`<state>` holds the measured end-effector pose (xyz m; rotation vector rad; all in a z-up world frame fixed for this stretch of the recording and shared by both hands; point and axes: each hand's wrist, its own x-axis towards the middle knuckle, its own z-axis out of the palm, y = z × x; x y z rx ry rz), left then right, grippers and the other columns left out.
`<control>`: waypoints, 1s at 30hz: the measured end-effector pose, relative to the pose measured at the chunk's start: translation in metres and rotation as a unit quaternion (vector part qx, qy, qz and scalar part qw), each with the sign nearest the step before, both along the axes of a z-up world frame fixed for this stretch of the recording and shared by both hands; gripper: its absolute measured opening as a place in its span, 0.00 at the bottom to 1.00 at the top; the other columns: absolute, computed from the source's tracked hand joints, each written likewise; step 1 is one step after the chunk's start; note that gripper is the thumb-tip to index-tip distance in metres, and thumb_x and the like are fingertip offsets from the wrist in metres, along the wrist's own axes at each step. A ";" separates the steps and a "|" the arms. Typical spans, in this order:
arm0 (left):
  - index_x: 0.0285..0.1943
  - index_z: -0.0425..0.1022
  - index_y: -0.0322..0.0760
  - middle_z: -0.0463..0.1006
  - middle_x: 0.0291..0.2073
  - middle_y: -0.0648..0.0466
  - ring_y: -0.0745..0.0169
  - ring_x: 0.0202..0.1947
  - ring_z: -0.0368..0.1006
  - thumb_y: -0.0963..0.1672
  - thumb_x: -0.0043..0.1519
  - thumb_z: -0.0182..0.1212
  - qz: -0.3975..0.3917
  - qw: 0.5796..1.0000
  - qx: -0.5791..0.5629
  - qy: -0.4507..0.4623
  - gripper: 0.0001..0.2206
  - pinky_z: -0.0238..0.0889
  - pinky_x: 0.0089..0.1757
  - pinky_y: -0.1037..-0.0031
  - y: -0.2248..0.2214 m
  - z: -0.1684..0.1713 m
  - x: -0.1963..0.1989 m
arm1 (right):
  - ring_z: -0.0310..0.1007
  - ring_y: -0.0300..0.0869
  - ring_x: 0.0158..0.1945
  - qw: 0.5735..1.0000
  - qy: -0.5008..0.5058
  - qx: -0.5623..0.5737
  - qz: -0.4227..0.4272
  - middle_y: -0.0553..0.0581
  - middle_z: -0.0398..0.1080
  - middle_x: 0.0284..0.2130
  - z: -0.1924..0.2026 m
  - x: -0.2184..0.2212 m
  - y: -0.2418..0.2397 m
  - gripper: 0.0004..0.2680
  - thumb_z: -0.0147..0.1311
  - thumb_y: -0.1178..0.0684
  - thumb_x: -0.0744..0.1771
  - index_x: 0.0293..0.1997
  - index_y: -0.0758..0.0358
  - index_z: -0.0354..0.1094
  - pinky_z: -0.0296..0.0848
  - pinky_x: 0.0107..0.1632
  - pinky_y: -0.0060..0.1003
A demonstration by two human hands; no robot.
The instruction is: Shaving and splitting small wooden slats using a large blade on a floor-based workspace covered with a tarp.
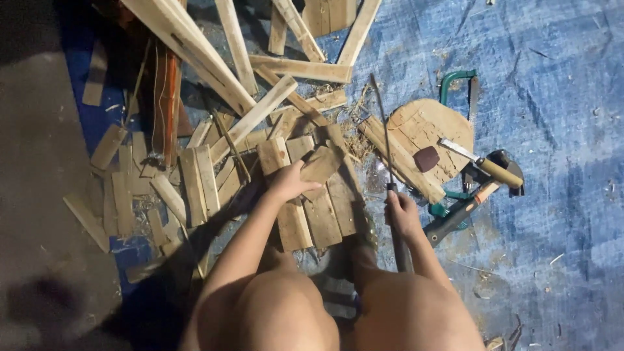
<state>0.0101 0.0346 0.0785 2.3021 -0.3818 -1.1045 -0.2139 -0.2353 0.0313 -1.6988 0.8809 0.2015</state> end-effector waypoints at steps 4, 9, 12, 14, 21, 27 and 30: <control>0.56 0.73 0.32 0.83 0.45 0.40 0.48 0.37 0.82 0.53 0.56 0.71 0.070 0.996 -0.034 0.033 0.26 0.76 0.37 0.66 0.006 -0.050 -0.002 | 0.79 0.56 0.32 0.994 0.068 -0.089 -0.014 0.71 0.74 0.29 0.008 0.001 -0.006 0.20 0.49 0.39 0.73 0.47 0.74 0.70 0.76 0.38 0.53; 0.61 0.74 0.38 0.82 0.50 0.40 0.41 0.53 0.78 0.57 0.58 0.67 0.036 0.999 -0.011 -0.014 0.29 0.75 0.48 0.55 0.004 -0.031 -0.012 | 0.78 0.66 0.50 0.949 0.216 -0.227 0.036 0.76 0.76 0.42 -0.010 0.004 -0.021 0.22 0.50 0.34 0.70 0.55 0.69 0.68 0.75 0.51 0.61; 0.63 0.73 0.40 0.81 0.55 0.42 0.41 0.57 0.76 0.55 0.61 0.65 -0.003 0.999 0.003 -0.041 0.26 0.72 0.53 0.53 0.005 -0.014 -0.014 | 0.79 0.63 0.50 0.920 0.264 -0.280 0.077 0.72 0.76 0.42 -0.054 -0.008 -0.034 0.20 0.50 0.35 0.70 0.54 0.66 0.68 0.77 0.50 0.59; 0.61 0.72 0.41 0.82 0.50 0.41 0.40 0.54 0.78 0.56 0.64 0.61 -0.045 0.996 0.038 -0.066 0.23 0.72 0.51 0.52 0.006 0.009 -0.013 | 0.79 0.60 0.50 0.901 0.317 -0.282 0.093 0.69 0.76 0.42 -0.090 -0.018 -0.043 0.21 0.46 0.32 0.71 0.52 0.65 0.67 0.78 0.49 0.56; 0.59 0.71 0.43 0.84 0.44 0.42 0.40 0.47 0.81 0.54 0.64 0.61 -0.099 0.985 0.015 -0.138 0.20 0.74 0.46 0.53 0.009 -0.002 -0.016 | 0.78 0.53 0.49 0.823 0.215 -0.504 0.152 0.59 0.71 0.43 -0.002 0.023 -0.012 0.17 0.59 0.40 0.66 0.51 0.63 0.69 0.81 0.45 0.46; 0.61 0.71 0.46 0.84 0.42 0.41 0.39 0.46 0.81 0.55 0.64 0.60 -0.153 0.976 0.014 -0.158 0.21 0.73 0.46 0.51 0.000 0.001 -0.018 | 0.79 0.55 0.47 0.932 -0.111 -0.304 0.162 0.61 0.73 0.43 0.055 0.083 0.023 0.19 0.66 0.48 0.64 0.59 0.60 0.69 0.78 0.49 0.52; 0.59 0.72 0.46 0.84 0.38 0.41 0.37 0.42 0.82 0.54 0.63 0.61 -0.169 0.970 0.004 -0.175 0.19 0.73 0.44 0.50 0.002 0.001 -0.022 | 0.78 0.51 0.46 0.933 -0.106 -0.282 0.196 0.54 0.71 0.41 0.048 0.085 0.025 0.15 0.63 0.48 0.65 0.56 0.57 0.70 0.77 0.46 0.50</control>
